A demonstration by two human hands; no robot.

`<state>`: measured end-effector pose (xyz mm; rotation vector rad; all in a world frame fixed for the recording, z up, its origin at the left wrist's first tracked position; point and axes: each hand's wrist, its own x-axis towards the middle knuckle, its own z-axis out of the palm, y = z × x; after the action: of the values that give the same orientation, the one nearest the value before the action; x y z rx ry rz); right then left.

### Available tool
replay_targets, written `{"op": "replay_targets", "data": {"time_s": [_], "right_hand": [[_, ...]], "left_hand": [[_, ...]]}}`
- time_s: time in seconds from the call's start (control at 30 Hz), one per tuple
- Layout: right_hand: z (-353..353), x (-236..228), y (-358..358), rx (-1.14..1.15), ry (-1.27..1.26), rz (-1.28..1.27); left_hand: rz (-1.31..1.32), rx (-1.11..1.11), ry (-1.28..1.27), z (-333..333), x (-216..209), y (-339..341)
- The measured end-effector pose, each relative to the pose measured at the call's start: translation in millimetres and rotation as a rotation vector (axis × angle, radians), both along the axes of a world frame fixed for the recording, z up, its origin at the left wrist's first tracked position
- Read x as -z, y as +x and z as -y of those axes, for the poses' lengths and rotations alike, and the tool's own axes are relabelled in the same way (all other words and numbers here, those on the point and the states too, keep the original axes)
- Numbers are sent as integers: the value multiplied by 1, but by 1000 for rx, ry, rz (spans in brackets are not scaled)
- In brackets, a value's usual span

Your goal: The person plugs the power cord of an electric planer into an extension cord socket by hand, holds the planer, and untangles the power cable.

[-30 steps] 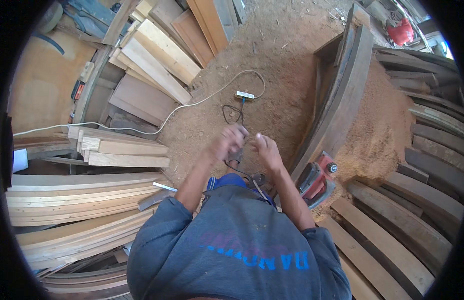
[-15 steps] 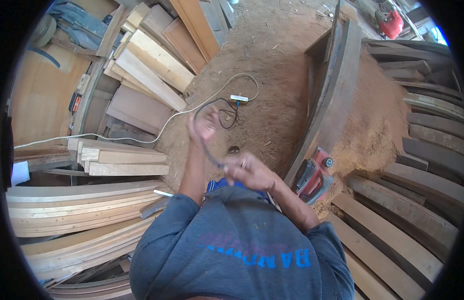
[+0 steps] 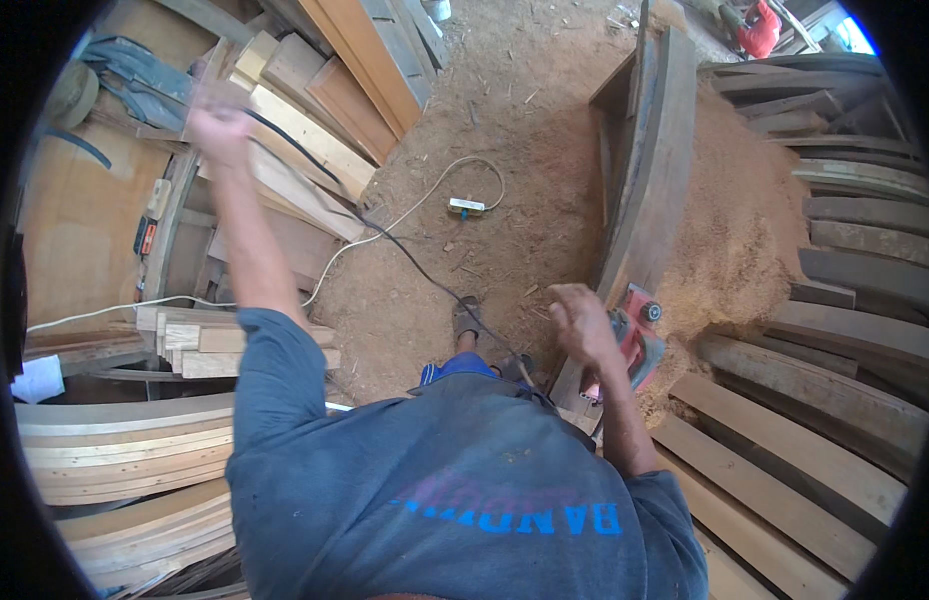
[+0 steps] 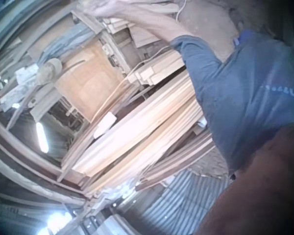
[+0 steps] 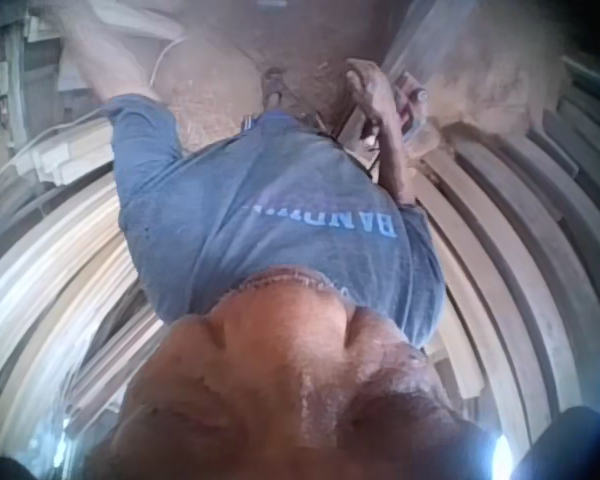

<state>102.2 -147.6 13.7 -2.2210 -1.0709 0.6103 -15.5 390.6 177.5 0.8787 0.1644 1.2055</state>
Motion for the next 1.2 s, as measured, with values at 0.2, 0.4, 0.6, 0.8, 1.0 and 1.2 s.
{"op": "replay_targets", "data": {"time_s": [0.2, 0.4, 0.6, 0.8, 1.0, 1.2], "right_hand": [[32, -16, 26, 222, 46, 86], [51, -5, 15, 301, 2, 85], [98, 0, 28, 352, -30, 174], [120, 5, 14, 568, -120, 263], [41, 52, -30, 374, -145, -45], [11, 110, -31, 808, 267, -1436]], "left_hand": [[262, 471, 722, 66, -179, -96], [-517, 281, 7, 130, 91, -62], [-1064, 429, -903, 264, 391, -133], [-989, 714, -907, 339, 390, -128], [-820, 1256, -162, 380, 302, -76], [-815, 1646, 526, 435, 265, -62]]}}
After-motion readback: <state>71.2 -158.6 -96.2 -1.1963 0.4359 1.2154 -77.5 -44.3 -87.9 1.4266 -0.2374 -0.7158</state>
